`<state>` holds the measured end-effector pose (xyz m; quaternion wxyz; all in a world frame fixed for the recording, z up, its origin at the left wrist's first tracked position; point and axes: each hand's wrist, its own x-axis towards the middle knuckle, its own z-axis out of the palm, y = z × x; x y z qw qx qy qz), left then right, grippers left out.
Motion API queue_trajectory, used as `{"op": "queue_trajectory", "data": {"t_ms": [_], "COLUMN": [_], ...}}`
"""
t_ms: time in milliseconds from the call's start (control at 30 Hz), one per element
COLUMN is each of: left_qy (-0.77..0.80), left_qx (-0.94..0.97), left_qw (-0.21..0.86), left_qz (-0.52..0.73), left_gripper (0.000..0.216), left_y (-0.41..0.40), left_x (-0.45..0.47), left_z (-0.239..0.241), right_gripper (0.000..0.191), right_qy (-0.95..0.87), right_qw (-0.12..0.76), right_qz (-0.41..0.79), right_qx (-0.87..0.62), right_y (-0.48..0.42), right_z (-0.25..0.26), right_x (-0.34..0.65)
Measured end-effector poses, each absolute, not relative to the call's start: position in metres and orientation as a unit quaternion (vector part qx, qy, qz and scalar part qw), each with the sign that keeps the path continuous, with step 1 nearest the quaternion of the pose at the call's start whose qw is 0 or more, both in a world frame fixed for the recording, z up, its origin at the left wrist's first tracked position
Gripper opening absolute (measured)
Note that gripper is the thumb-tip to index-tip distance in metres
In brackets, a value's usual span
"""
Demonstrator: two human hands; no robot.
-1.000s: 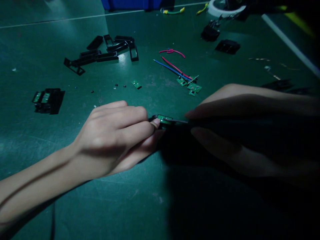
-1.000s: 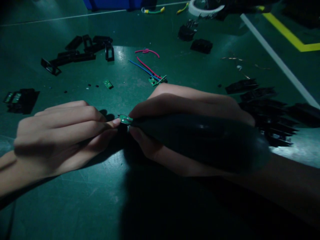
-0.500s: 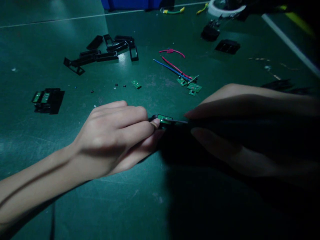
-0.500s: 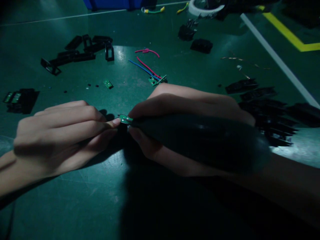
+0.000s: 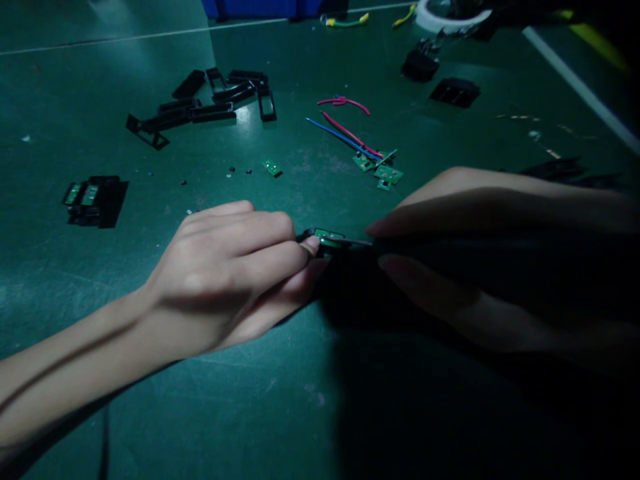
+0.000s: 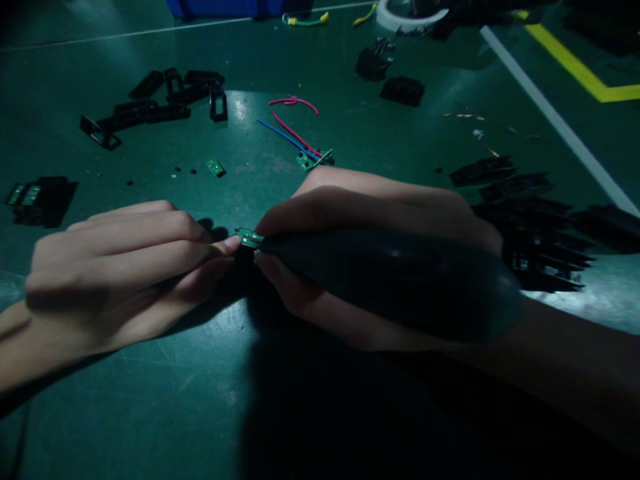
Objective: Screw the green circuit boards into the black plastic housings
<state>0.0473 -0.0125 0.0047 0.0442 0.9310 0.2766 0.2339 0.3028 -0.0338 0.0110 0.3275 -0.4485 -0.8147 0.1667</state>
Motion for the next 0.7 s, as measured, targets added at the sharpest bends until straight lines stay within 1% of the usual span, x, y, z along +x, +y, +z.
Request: {"op": "queue_trajectory", "data": {"t_ms": [167,300,333,433,533,700], "left_qy": [0.278,0.273,0.273,0.275,0.273,0.271], "left_qx": [0.933,0.935,0.935,0.936,0.936,0.935], "left_qw": [0.041,0.04,0.04,0.037,0.032,0.044], "left_qz": [0.227,0.225,0.223,0.218,0.221,0.223], "left_gripper": [0.027,0.027,0.027,0.027,0.027,0.023], "left_y": [-0.0104,-0.0104,-0.0106,-0.011,-0.0108,-0.0107], "left_x": [0.0473,0.0465,0.0465,0.0469,0.0472,0.0475], "left_z": [0.0051,0.0055,0.0055,0.0053,0.0052,0.0061], "right_gripper": [0.013,0.012,0.014,0.014,0.01,0.011], "right_qy": [-0.826,-0.824,-0.816,-0.82,-0.828,-0.832], "right_qw": [0.344,0.354,0.342,0.33,0.333,0.338], "right_qz": [0.174,0.166,0.175,0.183,0.189,0.171], "right_qx": [-0.41,-0.411,-0.432,-0.431,-0.409,-0.405], "right_y": [-0.0303,-0.0307,-0.0313,-0.0322,-0.0306,-0.029], "right_z": [0.0067,0.007,0.008,0.0101,0.0099,0.0102], "right_x": [0.3061,0.3026,0.3017,0.3028,0.3069,0.3066]}}
